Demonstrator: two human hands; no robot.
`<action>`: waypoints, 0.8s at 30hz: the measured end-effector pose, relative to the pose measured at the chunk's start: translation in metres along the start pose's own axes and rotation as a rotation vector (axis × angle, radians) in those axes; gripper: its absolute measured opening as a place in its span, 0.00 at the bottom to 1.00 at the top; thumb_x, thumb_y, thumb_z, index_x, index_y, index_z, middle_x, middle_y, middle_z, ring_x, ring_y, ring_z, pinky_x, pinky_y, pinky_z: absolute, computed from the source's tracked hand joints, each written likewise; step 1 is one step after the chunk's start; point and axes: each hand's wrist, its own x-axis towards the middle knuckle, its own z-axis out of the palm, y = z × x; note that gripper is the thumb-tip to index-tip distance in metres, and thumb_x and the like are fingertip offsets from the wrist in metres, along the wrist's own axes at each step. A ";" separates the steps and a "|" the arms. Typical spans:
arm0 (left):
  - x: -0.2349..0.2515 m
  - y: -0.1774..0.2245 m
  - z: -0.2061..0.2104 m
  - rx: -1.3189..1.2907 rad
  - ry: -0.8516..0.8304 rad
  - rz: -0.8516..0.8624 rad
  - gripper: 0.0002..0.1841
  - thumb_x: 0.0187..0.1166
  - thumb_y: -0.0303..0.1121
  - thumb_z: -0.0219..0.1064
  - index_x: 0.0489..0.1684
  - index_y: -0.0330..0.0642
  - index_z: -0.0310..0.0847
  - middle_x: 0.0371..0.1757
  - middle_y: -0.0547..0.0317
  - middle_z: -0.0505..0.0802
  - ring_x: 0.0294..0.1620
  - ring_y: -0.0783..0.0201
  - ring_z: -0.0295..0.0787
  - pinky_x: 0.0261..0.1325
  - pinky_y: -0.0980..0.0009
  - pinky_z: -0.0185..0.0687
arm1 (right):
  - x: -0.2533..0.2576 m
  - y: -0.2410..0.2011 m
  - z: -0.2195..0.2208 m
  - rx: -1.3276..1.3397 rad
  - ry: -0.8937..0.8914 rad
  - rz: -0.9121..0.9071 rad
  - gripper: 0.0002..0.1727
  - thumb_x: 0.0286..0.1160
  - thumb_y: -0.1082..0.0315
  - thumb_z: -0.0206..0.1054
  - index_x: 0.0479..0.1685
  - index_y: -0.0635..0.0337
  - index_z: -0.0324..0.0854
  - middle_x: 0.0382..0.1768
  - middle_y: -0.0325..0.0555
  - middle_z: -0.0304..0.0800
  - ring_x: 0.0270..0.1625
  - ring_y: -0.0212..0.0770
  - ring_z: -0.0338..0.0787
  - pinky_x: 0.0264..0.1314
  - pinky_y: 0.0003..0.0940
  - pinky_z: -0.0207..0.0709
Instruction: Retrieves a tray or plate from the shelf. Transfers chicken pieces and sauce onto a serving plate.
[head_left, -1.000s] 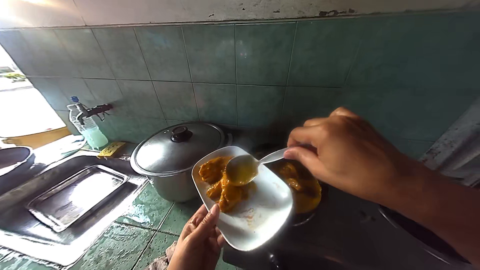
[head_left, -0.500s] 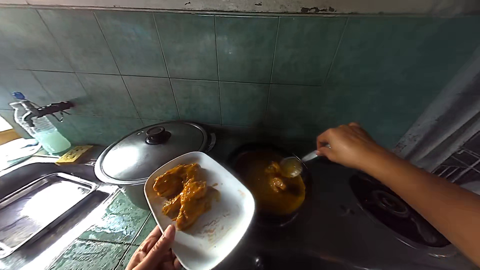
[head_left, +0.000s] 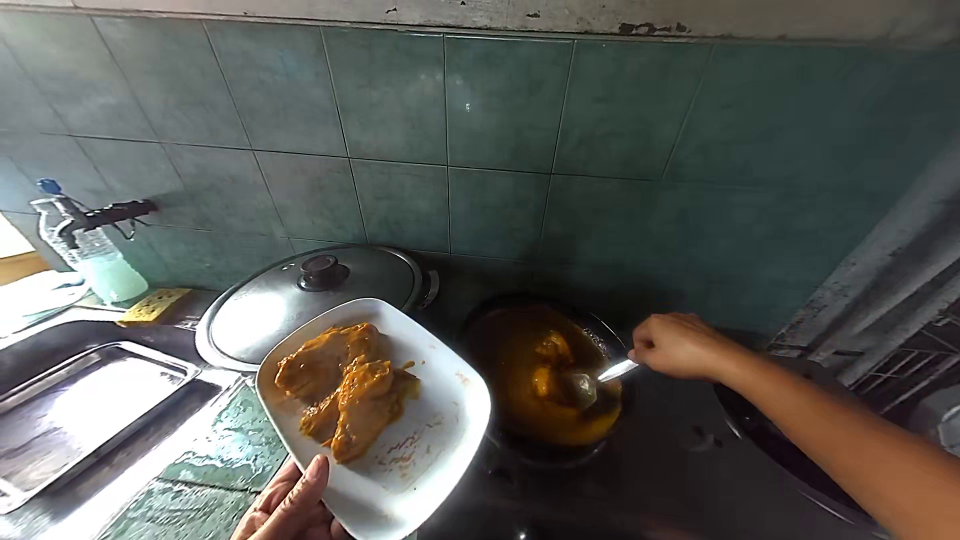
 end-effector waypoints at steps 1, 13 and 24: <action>0.000 0.000 -0.002 -0.003 -0.007 -0.001 0.11 0.93 0.29 0.46 0.57 0.42 0.75 0.47 0.49 0.96 0.45 0.59 0.97 0.50 0.60 0.95 | 0.001 -0.003 0.002 0.019 0.012 -0.017 0.19 0.83 0.52 0.65 0.35 0.56 0.93 0.36 0.49 0.93 0.47 0.52 0.89 0.60 0.61 0.73; 0.001 0.004 -0.010 0.025 0.010 0.020 0.10 0.93 0.29 0.46 0.56 0.43 0.74 0.47 0.51 0.96 0.46 0.60 0.97 0.54 0.60 0.94 | 0.026 -0.065 0.011 0.085 0.214 0.007 0.15 0.85 0.55 0.64 0.44 0.56 0.90 0.41 0.50 0.94 0.53 0.52 0.90 0.68 0.59 0.69; 0.000 0.001 -0.010 -0.003 0.036 0.024 0.09 0.92 0.27 0.47 0.59 0.42 0.72 0.48 0.49 0.95 0.46 0.58 0.97 0.54 0.58 0.94 | 0.066 -0.069 0.026 0.367 -0.029 -0.133 0.17 0.85 0.54 0.66 0.49 0.59 0.91 0.47 0.53 0.92 0.57 0.51 0.86 0.70 0.62 0.67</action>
